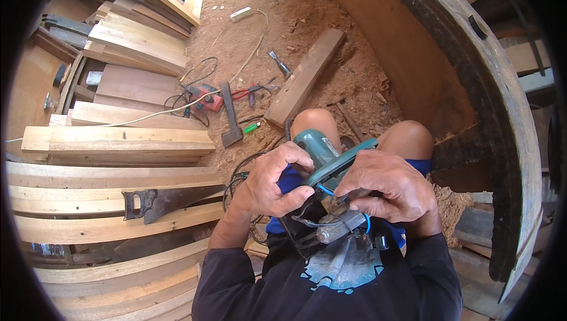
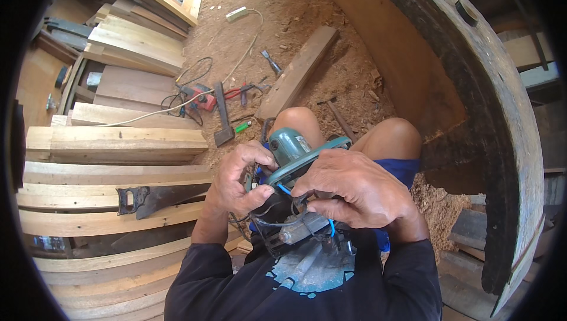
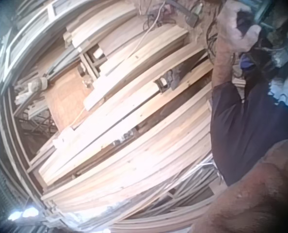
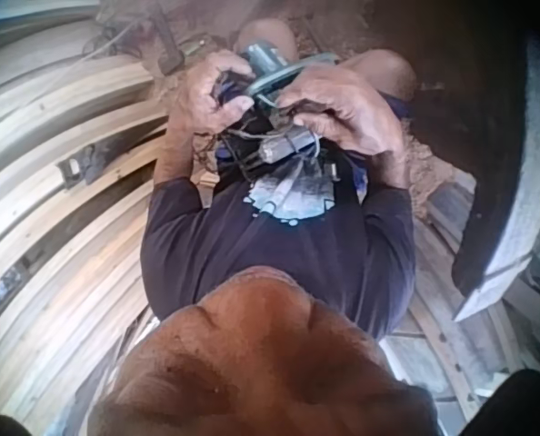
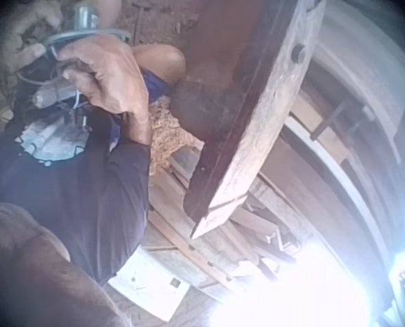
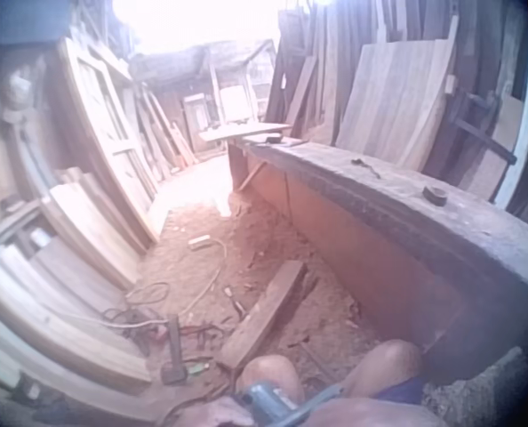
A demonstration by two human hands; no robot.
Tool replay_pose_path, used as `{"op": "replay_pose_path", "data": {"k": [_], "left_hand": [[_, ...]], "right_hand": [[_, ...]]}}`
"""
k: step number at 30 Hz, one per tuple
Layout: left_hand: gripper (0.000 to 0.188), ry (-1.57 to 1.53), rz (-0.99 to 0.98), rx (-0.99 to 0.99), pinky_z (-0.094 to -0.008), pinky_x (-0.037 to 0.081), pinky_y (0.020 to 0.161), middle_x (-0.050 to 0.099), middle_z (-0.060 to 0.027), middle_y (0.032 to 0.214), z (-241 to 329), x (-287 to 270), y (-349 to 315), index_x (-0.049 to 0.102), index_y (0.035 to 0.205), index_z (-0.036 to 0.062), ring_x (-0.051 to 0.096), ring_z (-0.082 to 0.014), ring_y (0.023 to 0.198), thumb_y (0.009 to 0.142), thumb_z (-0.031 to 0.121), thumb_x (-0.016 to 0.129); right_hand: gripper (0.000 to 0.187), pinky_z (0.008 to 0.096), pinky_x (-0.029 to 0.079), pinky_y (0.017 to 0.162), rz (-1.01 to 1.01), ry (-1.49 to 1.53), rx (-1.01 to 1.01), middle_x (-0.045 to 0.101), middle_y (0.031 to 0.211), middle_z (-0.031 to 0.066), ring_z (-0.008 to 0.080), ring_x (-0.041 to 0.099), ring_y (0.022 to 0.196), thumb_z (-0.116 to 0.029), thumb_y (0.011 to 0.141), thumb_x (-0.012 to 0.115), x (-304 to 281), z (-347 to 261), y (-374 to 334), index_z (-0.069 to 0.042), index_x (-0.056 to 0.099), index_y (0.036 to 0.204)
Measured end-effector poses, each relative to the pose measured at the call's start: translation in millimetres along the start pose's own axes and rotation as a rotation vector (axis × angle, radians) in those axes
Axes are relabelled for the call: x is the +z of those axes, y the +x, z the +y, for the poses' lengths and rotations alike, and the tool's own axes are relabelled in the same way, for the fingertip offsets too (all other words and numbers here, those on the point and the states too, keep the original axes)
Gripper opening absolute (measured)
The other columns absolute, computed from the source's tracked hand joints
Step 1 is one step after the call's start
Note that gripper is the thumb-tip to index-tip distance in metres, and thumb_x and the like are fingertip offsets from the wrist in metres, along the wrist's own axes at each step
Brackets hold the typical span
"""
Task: The person performs maintenance on a circular saw, handling wires and electrical components on the housing of the tool while sitting in a workshop.
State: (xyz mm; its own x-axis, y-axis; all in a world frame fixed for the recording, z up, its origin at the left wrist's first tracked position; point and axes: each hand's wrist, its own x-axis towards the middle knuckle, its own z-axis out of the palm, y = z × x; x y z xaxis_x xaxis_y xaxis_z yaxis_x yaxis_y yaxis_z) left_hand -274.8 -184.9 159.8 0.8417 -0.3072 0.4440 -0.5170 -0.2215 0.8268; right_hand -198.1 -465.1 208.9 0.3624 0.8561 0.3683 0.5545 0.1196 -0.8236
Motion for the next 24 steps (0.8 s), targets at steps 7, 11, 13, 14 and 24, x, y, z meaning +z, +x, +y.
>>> {"op": "replay_pose_path", "data": {"k": [7, 11, 13, 14, 24], "left_hand": [[0.044, 0.137, -0.069, 0.172, -0.0406, 0.057, 0.082, 0.066, -0.0175, 0.109, 2.4, -0.4, 6.3, 0.060, 0.126, 0.0023, 0.069, -0.0316, 0.094, 0.090, 0.015, 0.081], [0.042, 0.063, -0.045, 0.137, -0.0419, 0.057, 0.082, 0.067, -0.0178, 0.109, 1.9, 2.4, 3.2, 0.060, 0.122, 0.0051, 0.069, -0.0339, 0.096, 0.089, 0.014, 0.083], [0.040, 0.020, -0.031, 0.117, -0.0420, 0.057, 0.082, 0.068, -0.0179, 0.109, 1.3, 3.2, 2.9, 0.061, 0.120, 0.0058, 0.069, -0.0336, 0.096, 0.088, 0.013, 0.084], [0.038, 0.033, -0.029, 0.133, -0.0421, 0.057, 0.082, 0.068, -0.0179, 0.108, 0.8, 3.2, 2.4, 0.061, 0.118, 0.0058, 0.069, -0.0332, 0.096, 0.089, 0.013, 0.084], [0.032, 0.074, -0.027, 0.170, -0.0411, 0.058, 0.081, 0.070, -0.0189, 0.109, 0.6, 3.8, 0.9, 0.060, 0.111, 0.0055, 0.071, -0.0325, 0.095, 0.092, 0.016, 0.084]], "right_hand": [[0.026, 0.0464, 0.052, 0.080, 0.053, 0.034, 0.072, 0.074, 0.096, 0.0126, 0.0372, 0.069, 0.091, -0.008, 0.088, 0.076, 6.5, 0.0, -6.5, -0.004, 0.073, 0.114], [0.021, 0.0431, 0.056, 0.079, 0.032, 0.210, 0.134, 0.075, 0.096, 0.0145, 0.0357, 0.073, 0.091, -0.008, 0.092, 0.074, 5.4, 2.9, -5.9, -0.003, 0.074, 0.112], [0.019, 0.0419, 0.056, 0.079, 0.016, 0.299, 0.158, 0.075, 0.095, 0.0148, 0.0350, 0.074, 0.091, -0.008, 0.094, 0.073, 3.4, 4.8, -4.8, -0.002, 0.074, 0.112], [0.016, 0.0396, 0.056, 0.080, 0.026, 0.290, 0.183, 0.076, 0.095, 0.0151, 0.0321, 0.074, 0.089, -0.008, 0.096, 0.072, 4.1, 4.1, -3.1, 0.000, 0.075, 0.109], [0.011, 0.0428, 0.053, 0.067, 0.137, 0.054, 0.199, 0.071, 0.083, 0.0151, 0.0372, 0.072, 0.078, -0.012, 0.095, 0.074, 15.9, -5.9, 5.4, -0.004, 0.069, 0.100]]}}
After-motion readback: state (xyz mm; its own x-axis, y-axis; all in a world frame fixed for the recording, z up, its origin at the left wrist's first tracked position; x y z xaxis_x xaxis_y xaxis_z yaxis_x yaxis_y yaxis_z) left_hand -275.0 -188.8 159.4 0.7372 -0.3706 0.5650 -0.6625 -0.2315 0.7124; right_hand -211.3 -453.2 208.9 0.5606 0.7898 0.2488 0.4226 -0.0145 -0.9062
